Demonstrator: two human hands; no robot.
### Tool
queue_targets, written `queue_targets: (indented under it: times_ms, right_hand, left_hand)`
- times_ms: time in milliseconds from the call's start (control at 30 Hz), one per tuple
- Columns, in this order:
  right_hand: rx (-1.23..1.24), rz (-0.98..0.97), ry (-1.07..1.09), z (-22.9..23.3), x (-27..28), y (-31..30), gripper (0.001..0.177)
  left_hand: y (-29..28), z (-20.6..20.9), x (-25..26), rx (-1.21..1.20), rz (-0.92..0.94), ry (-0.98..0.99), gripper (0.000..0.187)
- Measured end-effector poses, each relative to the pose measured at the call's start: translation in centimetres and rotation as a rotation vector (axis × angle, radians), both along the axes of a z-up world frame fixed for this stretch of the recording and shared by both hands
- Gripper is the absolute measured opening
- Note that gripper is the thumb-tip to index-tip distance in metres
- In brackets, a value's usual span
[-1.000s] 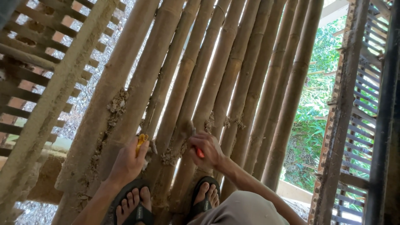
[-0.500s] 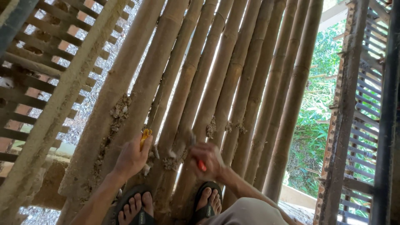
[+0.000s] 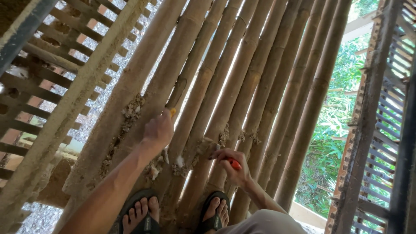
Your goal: The person uses a small brush and a scraper to clean debris from the gaps between vertical bamboo poles. The person works methodically along the bamboo structure, brushing away loose material and scraping off stuck-on residue.
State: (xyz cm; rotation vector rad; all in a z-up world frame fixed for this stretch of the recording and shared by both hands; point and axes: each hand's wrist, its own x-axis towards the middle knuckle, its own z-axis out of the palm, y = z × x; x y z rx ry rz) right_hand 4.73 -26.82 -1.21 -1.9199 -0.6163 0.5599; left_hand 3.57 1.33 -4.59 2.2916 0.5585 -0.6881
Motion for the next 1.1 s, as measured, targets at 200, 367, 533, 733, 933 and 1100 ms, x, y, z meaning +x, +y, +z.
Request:
queue_targets:
  times_ms: [200, 367, 533, 733, 933, 1100]
  right_hand:
    - [-0.056, -0.085, 0.033, -0.7, 2.9, -0.2, 0.017]
    - [-0.030, 0.003, -0.085, 4.0, 9.1, 5.4, 0.016]
    - [-0.015, 0.116, -0.231, 7.4, 16.1, 11.1, 0.017]
    - [-0.225, -0.132, -0.198, 5.6, 17.0, 18.2, 0.014]
    - [-0.157, -0.211, -0.277, 0.1, 15.6, 19.0, 0.016]
    - [-0.065, -0.169, -0.286, -0.8, 12.3, 18.2, 0.013]
  left_hand:
    - [1.7, 3.9, -5.9, -0.042, -0.031, 0.060, 0.048]
    - [1.2, 0.6, -0.7, 0.000, -0.047, -0.005, 0.047]
    - [0.2, 3.5, -3.2, 0.097, -0.088, 0.028, 0.043]
    - [0.9, 3.6, -7.7, 0.071, -0.105, 0.049, 0.040]
    - [1.1, 2.9, -4.6, -0.010, -0.072, 0.008, 0.044]
    - [-0.6, 1.0, -10.3, 0.187, -0.169, 0.008, 0.025]
